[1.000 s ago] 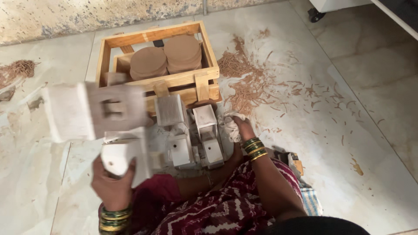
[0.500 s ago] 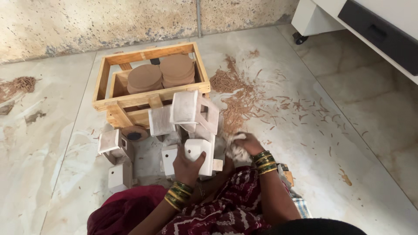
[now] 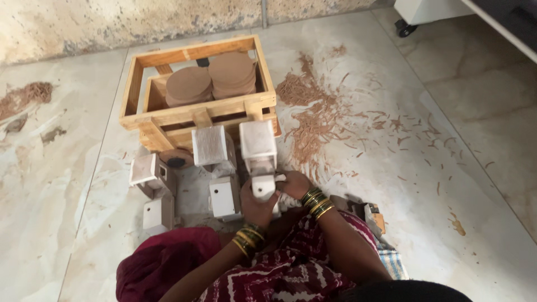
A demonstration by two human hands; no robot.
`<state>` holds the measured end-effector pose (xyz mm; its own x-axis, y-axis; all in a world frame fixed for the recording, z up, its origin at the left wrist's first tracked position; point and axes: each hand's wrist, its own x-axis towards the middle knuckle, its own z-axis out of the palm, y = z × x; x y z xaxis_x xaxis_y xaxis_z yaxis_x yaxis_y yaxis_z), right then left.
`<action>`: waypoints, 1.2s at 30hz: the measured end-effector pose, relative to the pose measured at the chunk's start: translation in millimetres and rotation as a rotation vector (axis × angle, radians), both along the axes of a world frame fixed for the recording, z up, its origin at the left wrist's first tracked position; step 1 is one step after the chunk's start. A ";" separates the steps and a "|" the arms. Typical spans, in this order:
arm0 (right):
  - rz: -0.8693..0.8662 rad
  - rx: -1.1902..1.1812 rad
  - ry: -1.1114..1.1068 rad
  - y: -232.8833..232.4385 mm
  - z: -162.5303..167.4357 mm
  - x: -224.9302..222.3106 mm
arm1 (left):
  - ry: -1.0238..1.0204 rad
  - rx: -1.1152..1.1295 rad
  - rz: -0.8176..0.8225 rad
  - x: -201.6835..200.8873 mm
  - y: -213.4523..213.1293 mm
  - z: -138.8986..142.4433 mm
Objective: The person sits on the floor and wipes small white wooden box-like objects one at a time with a cloth, then places the wiped objects into a wooden crate that also holds round wooden discs.
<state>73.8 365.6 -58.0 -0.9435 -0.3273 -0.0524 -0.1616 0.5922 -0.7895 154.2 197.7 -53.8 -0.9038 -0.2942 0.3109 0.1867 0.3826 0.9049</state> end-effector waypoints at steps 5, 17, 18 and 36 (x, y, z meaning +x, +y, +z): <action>-0.044 0.046 0.136 -0.8 -10.1 -0.8 | -0.073 0.165 -0.128 -0.5 10.5 -29.0; -0.114 -0.198 -0.180 11.6 -27.2 -11.2 | -0.066 0.014 -0.108 11.5 -96.4 12.9; -0.141 -0.253 -0.235 13.0 -27.5 -12.6 | 0.045 -0.029 -0.031 7.3 -118.7 10.5; 0.133 0.291 -0.323 -7.0 -34.4 -27.7 | -0.872 0.592 -0.090 -31.9 -189.4 -67.6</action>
<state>46.1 358.6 -92.4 -0.8143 -0.3730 -0.4448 -0.0244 0.7876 -0.6157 122.2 8.3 -121.5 -0.7713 -0.1075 -0.6273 -0.6117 -0.1467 0.7774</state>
